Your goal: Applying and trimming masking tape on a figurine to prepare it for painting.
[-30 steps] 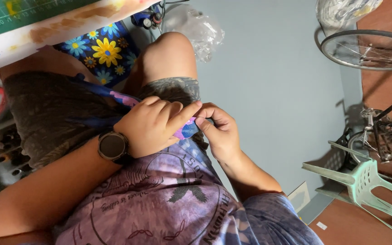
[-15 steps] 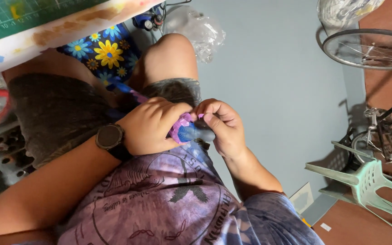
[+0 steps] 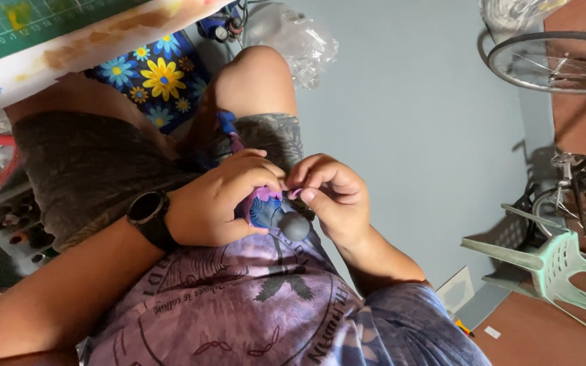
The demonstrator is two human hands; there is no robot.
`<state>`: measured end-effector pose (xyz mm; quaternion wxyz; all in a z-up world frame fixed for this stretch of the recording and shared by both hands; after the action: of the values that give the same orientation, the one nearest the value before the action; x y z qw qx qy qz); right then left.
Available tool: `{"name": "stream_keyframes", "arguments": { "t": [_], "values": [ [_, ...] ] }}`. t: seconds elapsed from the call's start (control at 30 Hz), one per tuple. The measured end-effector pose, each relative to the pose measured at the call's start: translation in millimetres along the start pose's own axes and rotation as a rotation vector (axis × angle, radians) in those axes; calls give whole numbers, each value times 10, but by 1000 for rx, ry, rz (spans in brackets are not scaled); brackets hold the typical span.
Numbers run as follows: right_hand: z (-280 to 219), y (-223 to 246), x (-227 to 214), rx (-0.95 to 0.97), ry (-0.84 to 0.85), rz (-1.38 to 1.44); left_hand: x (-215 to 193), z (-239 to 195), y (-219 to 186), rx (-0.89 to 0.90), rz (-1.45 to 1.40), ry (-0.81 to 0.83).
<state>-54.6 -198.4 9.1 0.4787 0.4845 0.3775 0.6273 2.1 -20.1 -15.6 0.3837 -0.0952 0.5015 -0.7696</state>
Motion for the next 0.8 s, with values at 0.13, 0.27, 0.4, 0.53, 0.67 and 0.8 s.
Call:
{"name": "stream_keyframes", "arguments": {
  "t": [0.13, 0.27, 0.4, 0.53, 0.67, 0.8],
  "values": [
    [52, 72, -7, -95, 3, 15, -2, -16, -58, 5, -15, -52],
    [76, 50, -63, -152, 3, -3, -14, 3, -103, 4, -27, -69],
    [74, 72, -67, -172, 6, -77, 3, -3, -93, 1, -40, -66],
    [120, 148, 9, -150, 16, -120, -1, -21, -66, 30, -21, -76],
    [174, 208, 61, -109, 71, -197, -13, -31, -80, 71, 3, -76],
    [187, 255, 94, -125, 92, -178, -1, -23, -80, 87, 13, -61]
  ]
}}
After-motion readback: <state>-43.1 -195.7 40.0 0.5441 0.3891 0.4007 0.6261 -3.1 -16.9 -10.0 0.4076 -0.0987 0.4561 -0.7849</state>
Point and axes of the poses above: each hand's wrist, its own z-axis towards the middle knuckle, its own x-axis out of the palm, y = z × x, the point moved 4 cm from there along z, towards the middle knuckle, and after that the axes turned 3 degrees about z, right-handed, at the moved point
